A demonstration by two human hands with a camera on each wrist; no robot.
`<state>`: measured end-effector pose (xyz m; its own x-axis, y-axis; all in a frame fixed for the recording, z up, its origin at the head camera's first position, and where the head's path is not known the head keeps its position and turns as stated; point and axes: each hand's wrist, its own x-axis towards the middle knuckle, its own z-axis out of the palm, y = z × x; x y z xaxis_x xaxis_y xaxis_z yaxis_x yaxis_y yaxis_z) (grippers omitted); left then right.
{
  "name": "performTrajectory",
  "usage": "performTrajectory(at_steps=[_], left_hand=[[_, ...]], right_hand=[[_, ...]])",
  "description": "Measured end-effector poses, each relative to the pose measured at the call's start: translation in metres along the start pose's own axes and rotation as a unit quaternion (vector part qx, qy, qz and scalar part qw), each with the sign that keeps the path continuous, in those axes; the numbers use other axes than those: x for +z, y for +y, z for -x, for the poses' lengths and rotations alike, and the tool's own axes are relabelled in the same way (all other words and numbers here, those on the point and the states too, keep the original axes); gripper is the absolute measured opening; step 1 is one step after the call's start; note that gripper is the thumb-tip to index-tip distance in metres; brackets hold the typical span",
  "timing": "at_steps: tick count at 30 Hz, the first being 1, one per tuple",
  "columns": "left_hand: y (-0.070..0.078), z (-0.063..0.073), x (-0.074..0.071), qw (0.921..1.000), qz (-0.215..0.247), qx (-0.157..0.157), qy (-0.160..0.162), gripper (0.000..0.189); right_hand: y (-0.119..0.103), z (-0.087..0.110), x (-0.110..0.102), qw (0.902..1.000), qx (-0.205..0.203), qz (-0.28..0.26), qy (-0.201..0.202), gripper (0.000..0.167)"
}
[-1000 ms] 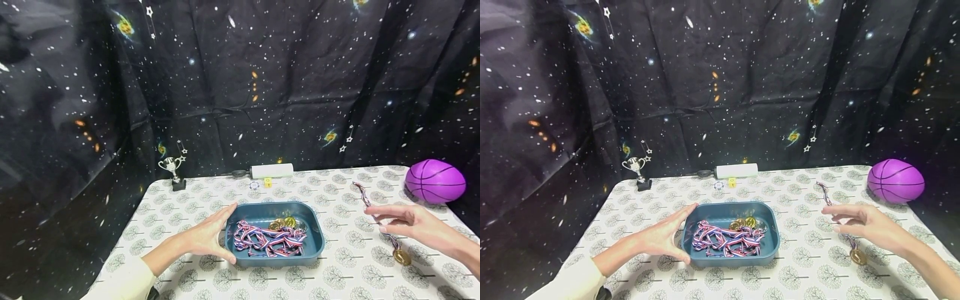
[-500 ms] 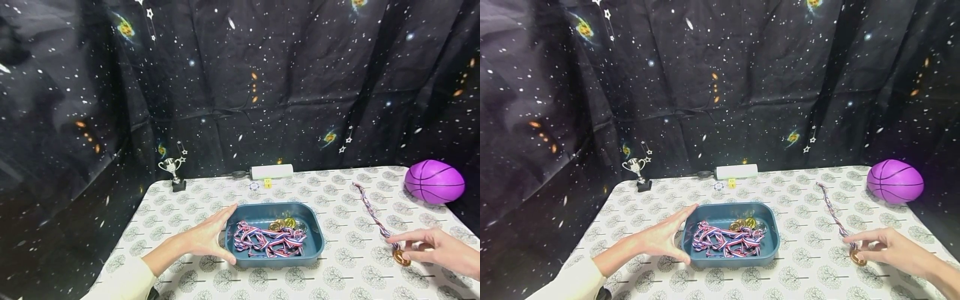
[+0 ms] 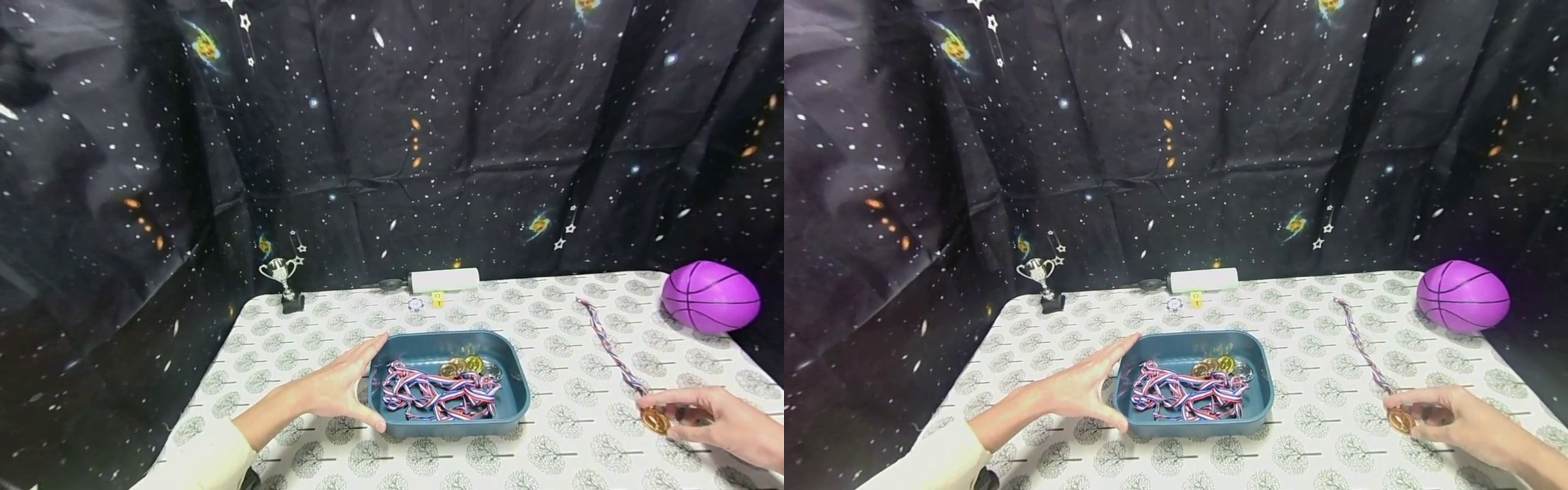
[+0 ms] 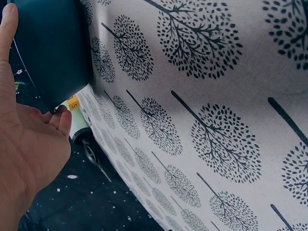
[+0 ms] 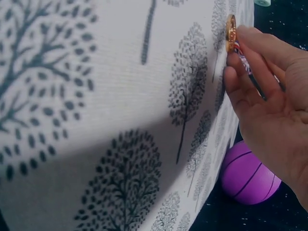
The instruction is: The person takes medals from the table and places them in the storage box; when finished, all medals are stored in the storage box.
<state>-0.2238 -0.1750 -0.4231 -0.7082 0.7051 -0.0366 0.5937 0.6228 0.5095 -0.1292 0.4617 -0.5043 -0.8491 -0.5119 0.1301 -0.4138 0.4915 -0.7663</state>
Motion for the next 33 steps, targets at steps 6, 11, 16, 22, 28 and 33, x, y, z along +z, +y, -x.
performTrajectory(at_steps=[6,11,16,22,28,33], left_hand=[[0.0,0.0,0.0,1.0,-0.004,0.003,-0.001,0.149],[0.0,-0.001,0.001,1.0,-0.007,0.003,0.001,0.148],[0.001,-0.001,0.002,1.0,-0.005,-0.002,0.0,0.148],[0.002,0.0,0.001,1.0,0.0,-0.005,-0.001,0.148],[0.0,0.0,0.001,1.0,0.002,-0.002,0.001,0.148],[0.0,0.0,0.001,1.0,0.002,-0.003,0.0,0.148]], right_hand=[[0.003,0.0,0.005,0.9982,-0.016,0.039,0.041,0.055],[0.001,-0.002,0.011,0.9952,-0.035,0.048,0.078,0.055],[0.0,-0.004,0.016,0.9922,-0.041,0.05,0.107,0.055],[0.002,-0.006,0.016,0.9919,-0.035,0.059,0.107,0.053],[0.005,-0.009,0.016,0.9905,-0.053,0.062,0.11,0.046],[0.001,-0.01,0.016,0.9922,-0.018,0.054,0.111,0.039]])
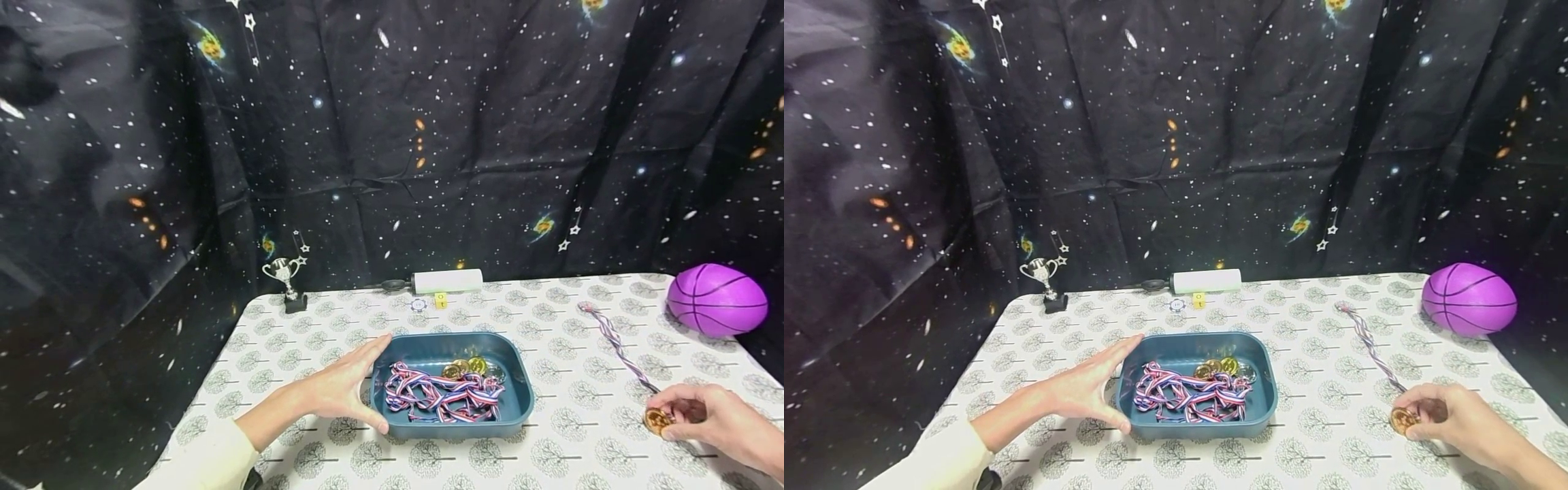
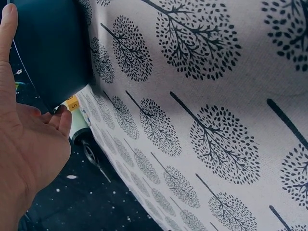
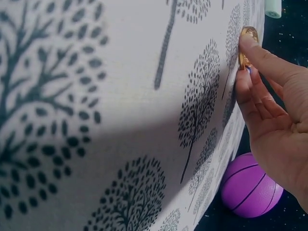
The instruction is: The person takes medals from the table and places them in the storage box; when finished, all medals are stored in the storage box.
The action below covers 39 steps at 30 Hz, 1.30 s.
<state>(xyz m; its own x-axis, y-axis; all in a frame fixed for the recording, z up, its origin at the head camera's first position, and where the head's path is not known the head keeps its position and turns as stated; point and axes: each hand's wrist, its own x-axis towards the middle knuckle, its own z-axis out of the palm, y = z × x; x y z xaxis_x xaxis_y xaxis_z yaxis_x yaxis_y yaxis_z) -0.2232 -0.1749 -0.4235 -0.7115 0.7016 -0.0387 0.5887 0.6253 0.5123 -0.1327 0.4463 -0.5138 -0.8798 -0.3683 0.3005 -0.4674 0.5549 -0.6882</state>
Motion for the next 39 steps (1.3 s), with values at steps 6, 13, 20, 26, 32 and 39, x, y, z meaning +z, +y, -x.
performTrajectory(at_steps=[6,13,20,26,32,39], left_hand=[[0.0,0.0,0.0,1.0,-0.001,-0.002,-0.002,0.148],[0.0,0.0,0.001,1.0,0.002,-0.005,-0.001,0.149],[0.001,0.0,0.001,0.9999,0.005,-0.012,-0.001,0.149],[0.001,0.0,0.002,0.9999,0.008,-0.015,0.002,0.151],[0.0,0.0,0.001,0.9999,0.004,-0.015,0.003,0.151],[-0.001,0.0,0.001,1.0,-0.003,-0.007,0.003,0.151]], right_hand=[[-0.005,-0.002,0.0,0.9995,-0.014,0.007,0.027,0.04],[-0.012,-0.009,-0.008,0.9987,-0.008,0.026,0.043,0.039],[-0.024,-0.021,-0.017,0.9984,0.025,0.019,0.047,0.029],[-0.036,-0.035,-0.025,0.9985,0.007,0.021,0.05,0.031],[-0.06,-0.055,-0.035,0.9943,0.045,0.075,0.061,0.023],[-0.094,-0.085,-0.044,0.9935,0.05,0.075,0.069,0.017]])
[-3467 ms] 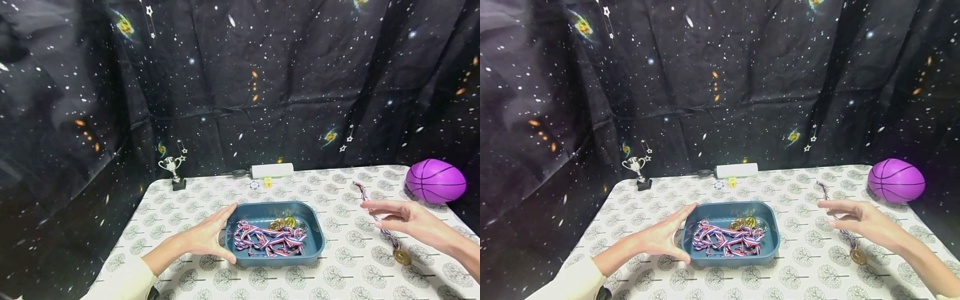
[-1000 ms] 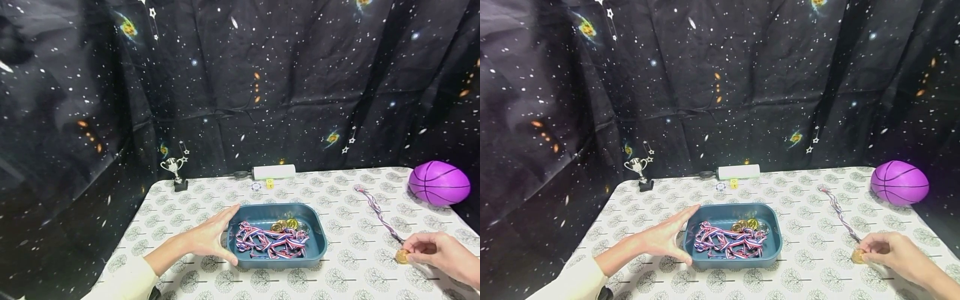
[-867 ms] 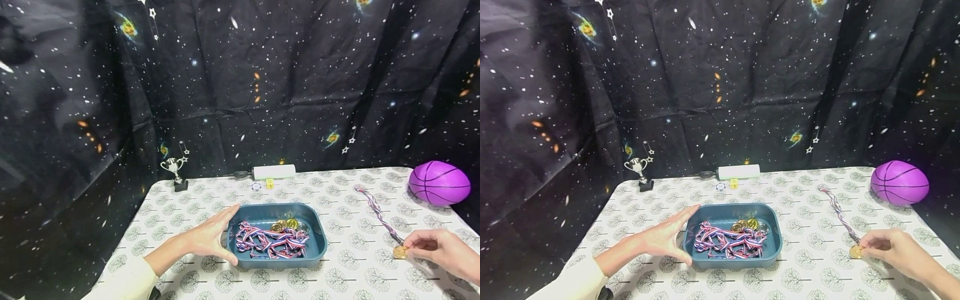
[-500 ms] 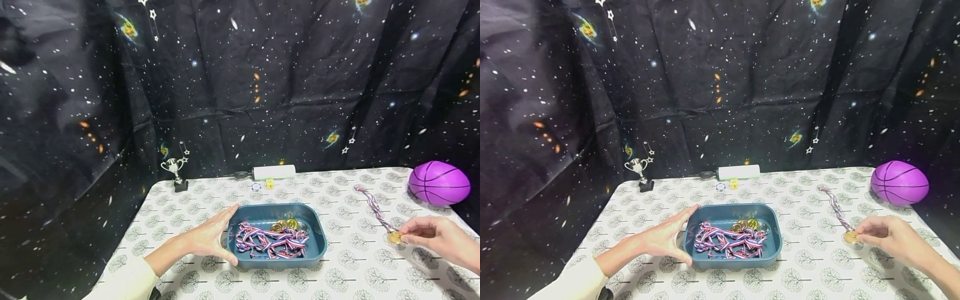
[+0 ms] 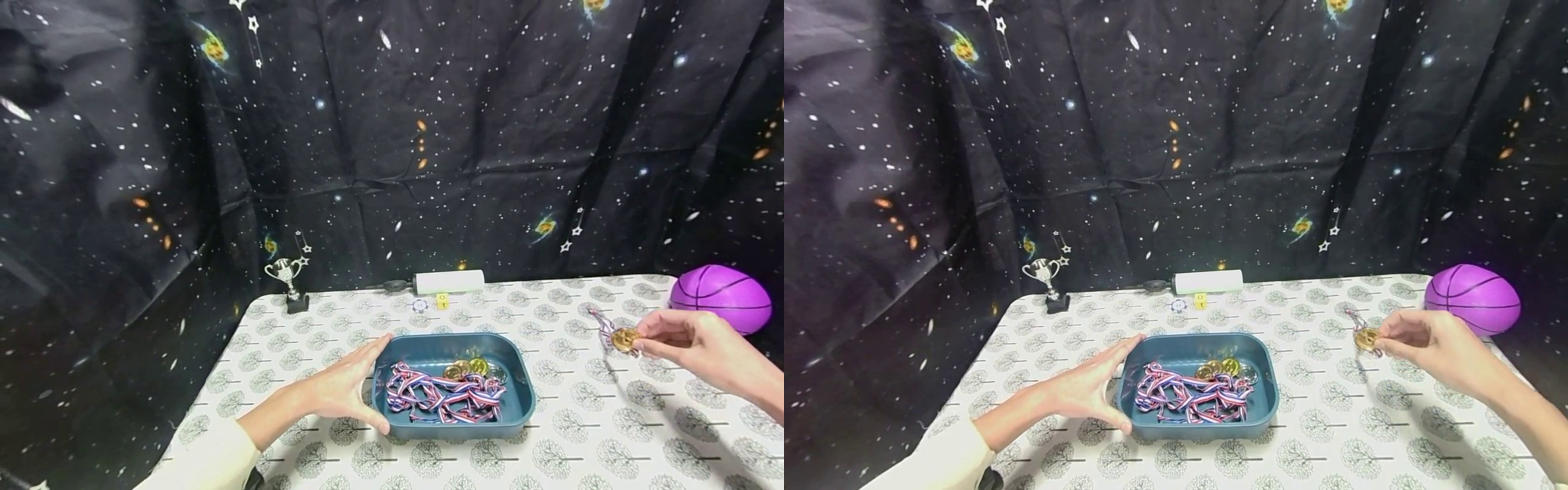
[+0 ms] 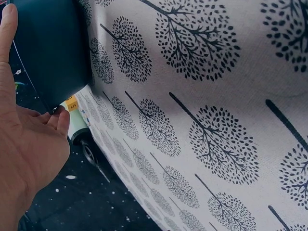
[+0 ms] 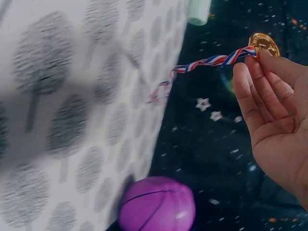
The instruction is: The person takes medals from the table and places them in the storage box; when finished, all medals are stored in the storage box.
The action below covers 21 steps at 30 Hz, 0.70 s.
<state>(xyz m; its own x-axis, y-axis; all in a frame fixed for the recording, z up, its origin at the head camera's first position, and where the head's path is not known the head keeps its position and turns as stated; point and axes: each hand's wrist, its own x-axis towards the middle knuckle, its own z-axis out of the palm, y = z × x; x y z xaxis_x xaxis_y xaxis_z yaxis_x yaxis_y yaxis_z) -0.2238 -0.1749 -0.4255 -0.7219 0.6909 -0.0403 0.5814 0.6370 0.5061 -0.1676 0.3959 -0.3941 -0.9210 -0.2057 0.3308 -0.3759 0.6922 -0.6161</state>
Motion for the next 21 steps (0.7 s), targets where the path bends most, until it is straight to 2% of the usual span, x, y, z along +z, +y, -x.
performTrajectory(at_steps=[11,16,21], left_hand=[[0.0,-0.001,-0.001,1.0,0.0,0.004,-0.004,0.152],[0.0,-0.001,-0.001,1.0,-0.003,0.009,-0.003,0.152],[0.0,0.0,-0.001,0.9999,-0.002,0.011,0.0,0.153]], right_hand=[[-0.062,-0.041,-0.012,0.9992,-0.031,-0.027,0.006,0.016],[-0.094,-0.058,-0.023,0.9986,-0.017,-0.046,0.022,0.011],[-0.122,-0.076,-0.035,0.9956,0.009,-0.087,0.035,0.01]])
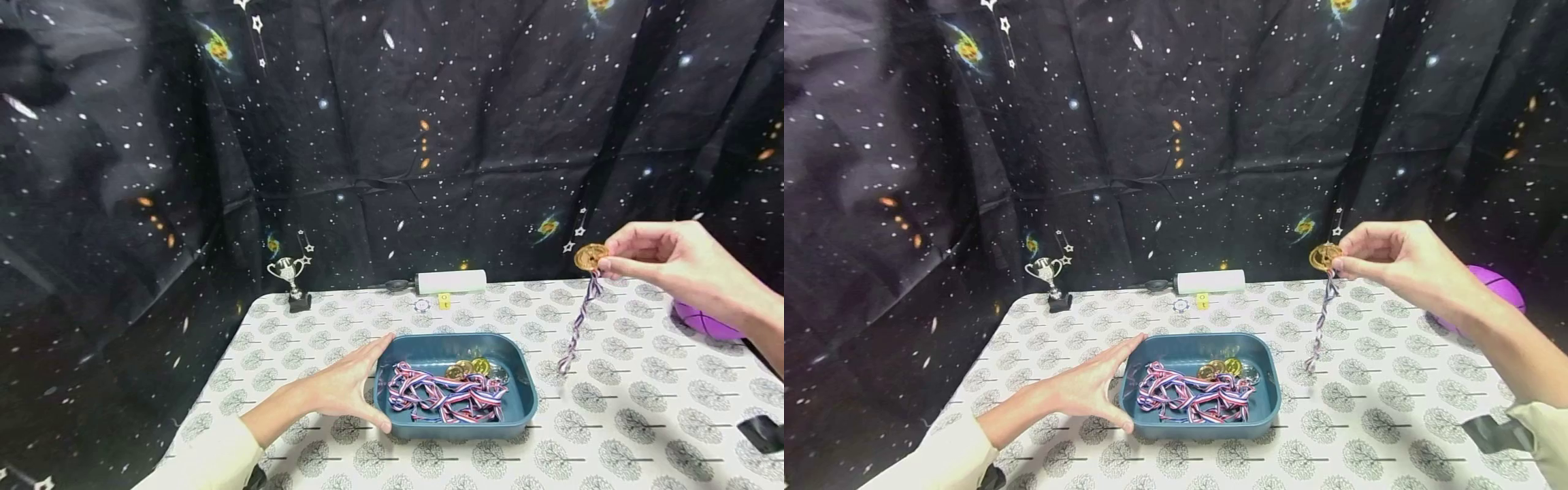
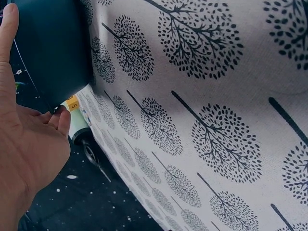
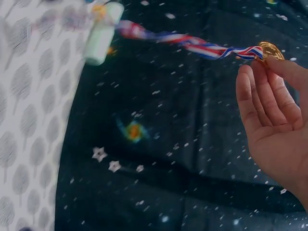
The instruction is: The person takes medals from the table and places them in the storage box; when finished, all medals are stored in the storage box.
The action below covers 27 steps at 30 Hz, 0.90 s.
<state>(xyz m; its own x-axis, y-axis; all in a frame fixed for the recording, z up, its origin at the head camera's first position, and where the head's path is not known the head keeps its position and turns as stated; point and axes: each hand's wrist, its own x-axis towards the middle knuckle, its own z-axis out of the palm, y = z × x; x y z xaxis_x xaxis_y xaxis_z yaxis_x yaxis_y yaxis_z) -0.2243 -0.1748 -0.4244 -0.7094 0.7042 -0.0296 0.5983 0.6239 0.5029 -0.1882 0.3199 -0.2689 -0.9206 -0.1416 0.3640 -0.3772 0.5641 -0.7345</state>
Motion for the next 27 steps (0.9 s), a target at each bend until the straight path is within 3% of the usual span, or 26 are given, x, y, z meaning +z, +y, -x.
performTrajectory(at_steps=[6,13,18,27], left_hand=[[0.001,0.0,0.0,1.0,0.002,-0.004,-0.002,0.152],[0.002,0.0,-0.001,1.0,0.002,-0.005,-0.001,0.152],[0.002,0.001,-0.001,1.0,-0.003,-0.007,0.002,0.153],[0.0,0.001,0.001,1.0,-0.005,-0.003,0.004,0.153]], right_hand=[[-0.031,-0.014,-0.001,0.9999,0.001,-0.014,0.0,0.017],[-0.065,-0.025,0.011,0.998,-0.035,-0.05,-0.011,0.02],[-0.079,-0.033,0.029,0.9944,-0.048,-0.093,-0.015,0.018],[-0.087,-0.042,0.079,0.9829,-0.029,-0.175,-0.048,0.02]])
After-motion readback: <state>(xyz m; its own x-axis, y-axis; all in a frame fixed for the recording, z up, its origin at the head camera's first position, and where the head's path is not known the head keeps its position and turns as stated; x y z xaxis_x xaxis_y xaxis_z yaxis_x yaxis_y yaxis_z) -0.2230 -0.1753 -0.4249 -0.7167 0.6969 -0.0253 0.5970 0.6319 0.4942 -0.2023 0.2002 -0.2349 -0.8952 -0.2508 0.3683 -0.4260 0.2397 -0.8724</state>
